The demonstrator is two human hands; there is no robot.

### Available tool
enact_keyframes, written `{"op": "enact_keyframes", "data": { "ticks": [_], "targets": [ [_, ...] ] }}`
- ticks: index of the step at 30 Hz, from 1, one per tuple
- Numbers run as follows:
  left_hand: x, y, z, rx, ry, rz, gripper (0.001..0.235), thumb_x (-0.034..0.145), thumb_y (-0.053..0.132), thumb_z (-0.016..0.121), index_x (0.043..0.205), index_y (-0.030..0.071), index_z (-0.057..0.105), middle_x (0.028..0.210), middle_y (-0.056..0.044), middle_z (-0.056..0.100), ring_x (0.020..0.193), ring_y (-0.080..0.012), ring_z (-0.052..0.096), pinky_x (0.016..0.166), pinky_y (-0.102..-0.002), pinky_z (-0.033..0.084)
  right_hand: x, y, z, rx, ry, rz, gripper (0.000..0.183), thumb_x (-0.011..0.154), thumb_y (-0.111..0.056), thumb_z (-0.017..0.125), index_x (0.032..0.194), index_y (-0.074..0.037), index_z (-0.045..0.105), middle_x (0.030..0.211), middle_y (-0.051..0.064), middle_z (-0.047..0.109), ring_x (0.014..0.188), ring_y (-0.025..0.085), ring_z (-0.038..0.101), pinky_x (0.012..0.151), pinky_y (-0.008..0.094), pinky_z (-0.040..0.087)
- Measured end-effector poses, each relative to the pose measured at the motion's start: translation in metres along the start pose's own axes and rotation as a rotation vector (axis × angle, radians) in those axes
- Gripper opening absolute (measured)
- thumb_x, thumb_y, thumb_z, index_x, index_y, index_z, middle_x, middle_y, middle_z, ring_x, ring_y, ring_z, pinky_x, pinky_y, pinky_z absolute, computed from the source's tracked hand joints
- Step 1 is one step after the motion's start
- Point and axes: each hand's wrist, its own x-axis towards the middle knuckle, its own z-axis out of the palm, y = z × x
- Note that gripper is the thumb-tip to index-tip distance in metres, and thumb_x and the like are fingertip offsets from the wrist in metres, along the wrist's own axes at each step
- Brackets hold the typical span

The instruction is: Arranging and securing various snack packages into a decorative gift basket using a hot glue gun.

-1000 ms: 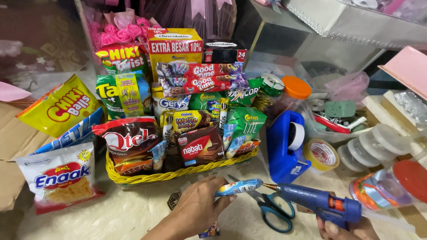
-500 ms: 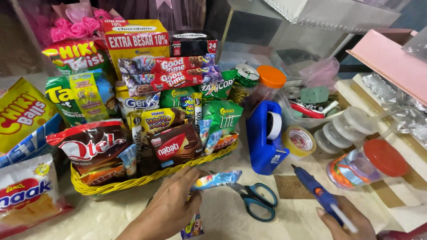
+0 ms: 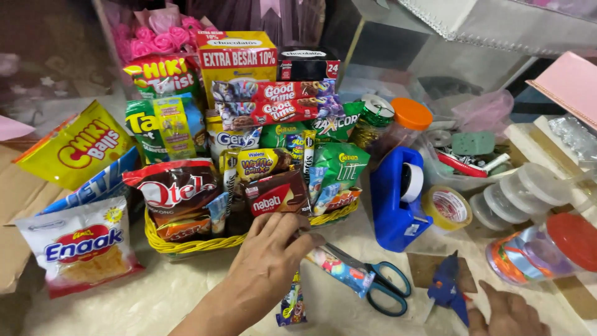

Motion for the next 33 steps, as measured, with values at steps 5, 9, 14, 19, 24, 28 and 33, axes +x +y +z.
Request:
{"op": "enact_keyframes", "data": {
  "ticks": [5,9,14,19,24,28,33],
  "targets": [
    [0.006,0.016,-0.028,0.023,-0.018,0.153,0.031,0.101,0.001,0.049,0.129,0.003,0.062,0.111,-0.018,0.051,0.101,-0.0354,0.055,0.097,-0.051,0.042,-0.012,-0.088,-0.209,0.613,-0.297,-0.154,0.041,0.089,-0.037,0.065,0.128,-0.037,0.075,0.13,-0.011,0.074,0.126,0.005,0.067,0.106,0.03,0.051],
    [0.004,0.023,-0.039,0.057,-0.049,0.208,0.047,0.101,0.0,0.044,0.148,0.003,0.046,0.121,-0.018,0.053,0.111,-0.0329,0.058,0.113,-0.051,0.04,0.001,-0.136,-0.257,0.841,-0.545,-0.714,0.042,0.085,-0.04,0.067,0.125,-0.033,0.079,0.117,-0.014,0.088,0.109,0.0,0.078,0.094,0.025,0.06],
    [0.0,0.022,-0.043,0.167,0.0,0.224,0.049,0.103,0.005,0.047,0.151,0.004,0.042,0.135,-0.027,0.054,0.121,-0.0408,0.062,0.111,-0.047,0.045,0.018,-0.222,-0.28,0.935,-0.792,-1.054,0.048,0.093,-0.024,0.062,0.141,-0.022,0.06,0.124,-0.005,0.075,0.116,0.005,0.068,0.098,0.026,0.052],
    [0.002,0.017,-0.049,0.117,0.015,0.205,0.049,0.102,0.002,0.054,0.15,0.006,0.043,0.125,-0.023,0.053,0.108,-0.0396,0.058,0.098,-0.05,0.05,0.023,-0.259,-0.282,1.178,-1.355,-1.388,0.07,0.098,-0.031,0.065,0.156,-0.008,0.034,0.152,0.013,0.053,0.134,0.018,0.055,0.108,0.035,0.048],
    [0.0,0.011,-0.041,0.174,0.022,0.222,0.053,0.104,0.004,0.049,0.156,0.012,0.037,0.128,-0.025,0.053,0.104,-0.0394,0.059,0.1,-0.05,0.049,0.007,-0.271,-0.281,1.261,-1.229,-1.541,0.082,0.095,-0.028,0.065,0.159,-0.006,0.02,0.163,0.017,0.037,0.151,0.026,0.038,0.124,0.041,0.034],
    [0.001,0.01,-0.042,0.182,0.039,0.205,0.053,0.104,0.005,0.052,0.156,0.012,0.039,0.115,-0.021,0.053,0.099,-0.0383,0.06,0.094,-0.049,0.052,-0.003,-0.273,-0.285,1.246,-1.169,-1.474,0.085,0.089,-0.02,0.066,0.16,-0.01,0.019,0.155,0.017,0.05,0.146,0.026,0.047,0.12,0.039,0.039],
    [0.005,0.015,-0.058,0.328,0.102,0.231,0.044,0.105,0.008,0.051,0.149,0.013,0.048,0.121,-0.018,0.056,0.101,-0.0316,0.061,0.093,-0.042,0.053,-0.015,-0.272,-0.297,1.304,-0.993,-1.352,0.087,0.088,-0.015,0.069,0.161,-0.011,0.023,0.136,0.012,0.069,0.133,0.02,0.061,0.111,0.033,0.047]
  ]
}}
